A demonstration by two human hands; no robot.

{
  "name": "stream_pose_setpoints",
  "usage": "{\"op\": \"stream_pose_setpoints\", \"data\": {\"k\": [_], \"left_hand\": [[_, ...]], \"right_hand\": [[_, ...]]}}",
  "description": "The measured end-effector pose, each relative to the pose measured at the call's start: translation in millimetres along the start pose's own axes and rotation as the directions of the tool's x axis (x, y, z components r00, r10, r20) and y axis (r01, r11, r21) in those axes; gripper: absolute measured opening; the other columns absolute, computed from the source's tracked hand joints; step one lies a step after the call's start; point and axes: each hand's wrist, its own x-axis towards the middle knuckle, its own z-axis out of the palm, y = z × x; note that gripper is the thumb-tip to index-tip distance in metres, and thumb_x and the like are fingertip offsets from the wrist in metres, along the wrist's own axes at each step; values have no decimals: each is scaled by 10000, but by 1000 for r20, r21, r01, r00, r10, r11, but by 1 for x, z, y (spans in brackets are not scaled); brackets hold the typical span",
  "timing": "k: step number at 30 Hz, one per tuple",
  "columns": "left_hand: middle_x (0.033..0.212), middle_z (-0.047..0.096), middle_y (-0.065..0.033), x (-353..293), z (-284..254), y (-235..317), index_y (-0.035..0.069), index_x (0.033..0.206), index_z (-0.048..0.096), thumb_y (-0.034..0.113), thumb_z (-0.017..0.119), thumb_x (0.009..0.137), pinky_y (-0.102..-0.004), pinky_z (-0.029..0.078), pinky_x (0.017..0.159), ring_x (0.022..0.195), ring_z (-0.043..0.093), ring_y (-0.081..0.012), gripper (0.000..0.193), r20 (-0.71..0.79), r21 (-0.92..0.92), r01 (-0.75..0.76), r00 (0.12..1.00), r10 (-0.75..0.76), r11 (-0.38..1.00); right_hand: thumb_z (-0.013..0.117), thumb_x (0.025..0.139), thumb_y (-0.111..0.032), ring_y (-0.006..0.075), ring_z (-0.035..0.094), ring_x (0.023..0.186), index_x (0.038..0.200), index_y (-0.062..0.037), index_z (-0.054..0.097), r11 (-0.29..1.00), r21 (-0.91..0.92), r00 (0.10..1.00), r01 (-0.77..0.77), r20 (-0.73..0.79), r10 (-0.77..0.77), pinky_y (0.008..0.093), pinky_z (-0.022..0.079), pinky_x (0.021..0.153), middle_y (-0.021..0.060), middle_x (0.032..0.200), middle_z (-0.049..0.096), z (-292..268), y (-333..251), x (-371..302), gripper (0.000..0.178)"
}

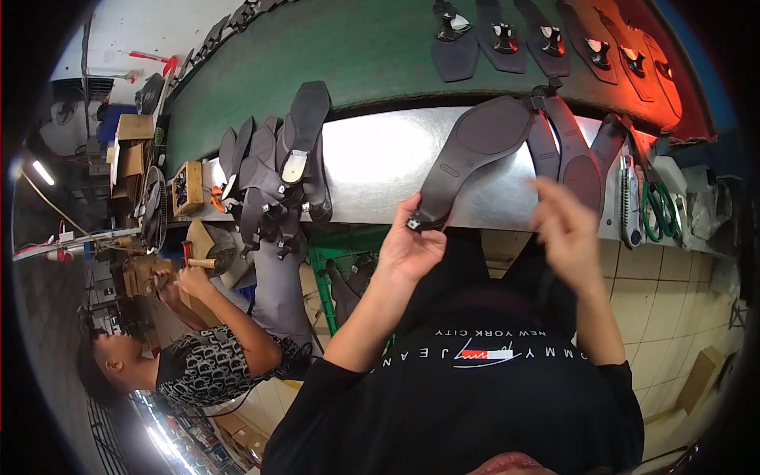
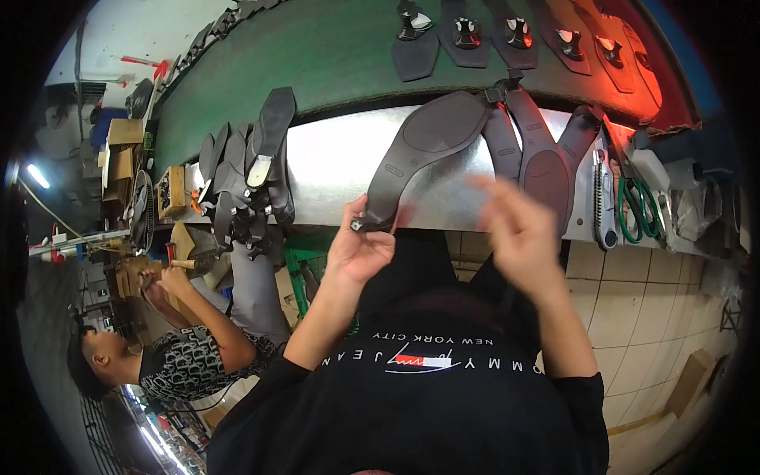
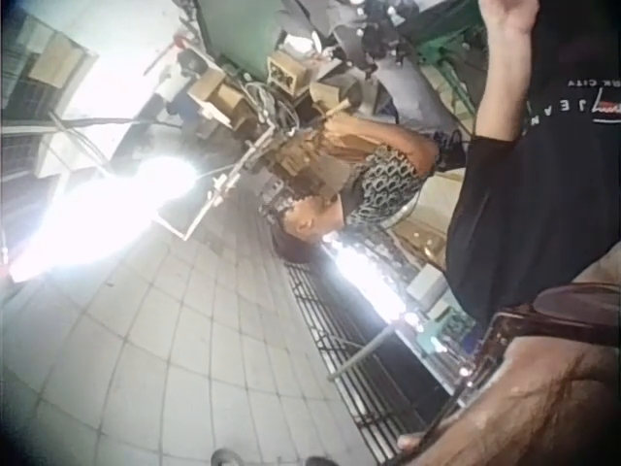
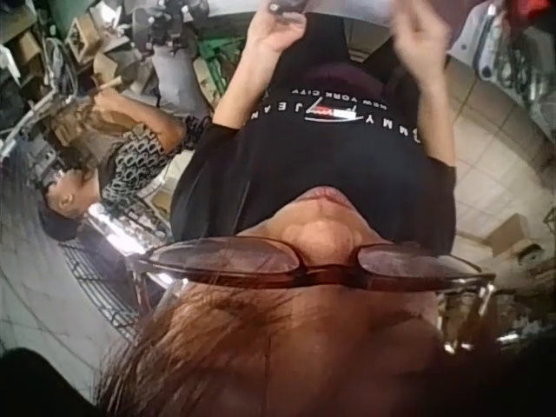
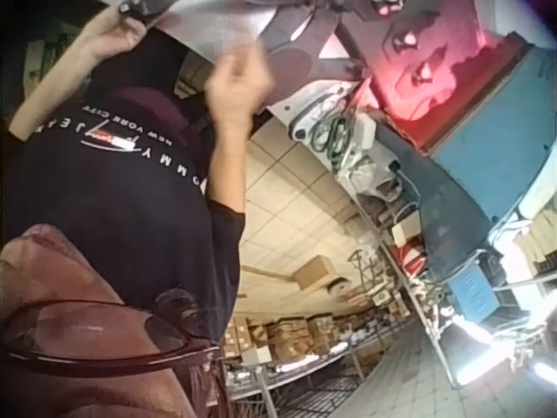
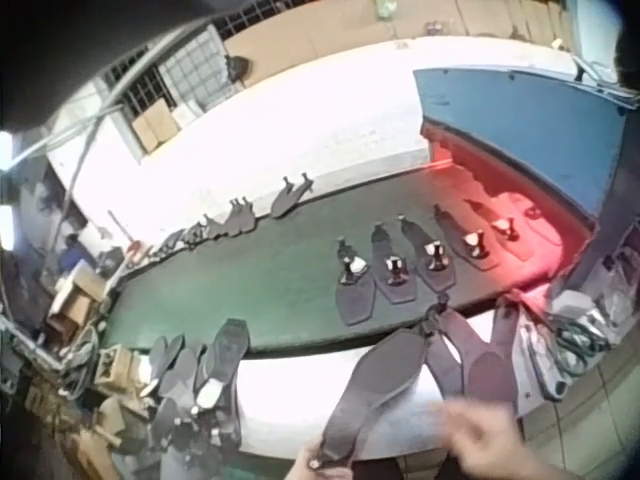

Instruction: Assemble shoe components by attaching insoles to the soles and trimming excess material.

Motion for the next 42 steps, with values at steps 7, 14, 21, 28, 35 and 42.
{"op": "stream_pose_setpoints", "data": {"k": [7, 14, 21, 28, 35, 42], "left_hand": [[767, 613, 50, 0, 25, -33, 158, 866, 610, 294, 717, 812, -172, 281, 376, 521, 461, -47, 181, -75, -3, 34, 997, -34, 999], [737, 605, 61, -5, 13, -37, 168, 852, 601, 334, 695, 826, -187, 271, 368, 523, 459, -45, 192, 25, -34, 41, 999, -40, 999], [742, 606, 43, -14, 15, -32, 135, 852, 603, 363, 608, 894, -191, 290, 393, 534, 475, -40, 232, 36, 186, -207, 978, 204, 960], [640, 622, -64, -9, 26, -36, 22, 688, 598, 567, 358, 954, -224, 430, 501, 523, 547, -99, 652, 284, 583, -733, 587, 758, 350], [598, 616, -81, -12, 31, -30, 13, 622, 584, 616, 270, 947, -238, 459, 559, 534, 559, -128, 754, 384, 613, -745, 571, 726, 263], [577, 606, -84, -13, 36, -23, 13, 581, 570, 702, 116, 900, -214, 462, 562, 534, 558, -130, 885, 250, 574, -728, 592, 766, 376]], "right_hand": [[524, 868, -12, 64, 485, 524, 1465, -121, 287, 844, 342, 882, -414, 379, 280, 218, 399, 520, 16, 614, 576, 57, -4, -20, 651], [511, 901, -11, 57, 462, 574, 1316, -39, 510, 955, 269, 970, -124, 234, 60, 216, 387, 523, 13, 632, 524, 59, 11, -14, 416], [478, 955, -107, 42, 428, 493, 1330, -5, 468, 661, 503, 811, -557, 502, 302, 183, 351, 455, 7, 641, 530, 42, 4, -1, 389], [492, 939, -95, 62, 423, 465, 1484, -100, 176, 641, 462, 745, -613, 608, 274, 176, 343, 449, 50, 668, 558, 67, -11, -19, 630], [505, 949, -146, 55, 385, 426, 1390, -44, 361, 309, 665, 733, -680, 627, 265, 183, 307, 388, 20, 630, 473, 56, -16, -8, 475], [499, 918, -49, 96, 525, 485, 1095, -14, 539, 756, 397, 827, -520, 457, 329, 208, 389, 435, 43, 641, 583, 62, -16, -18, 185]]}}
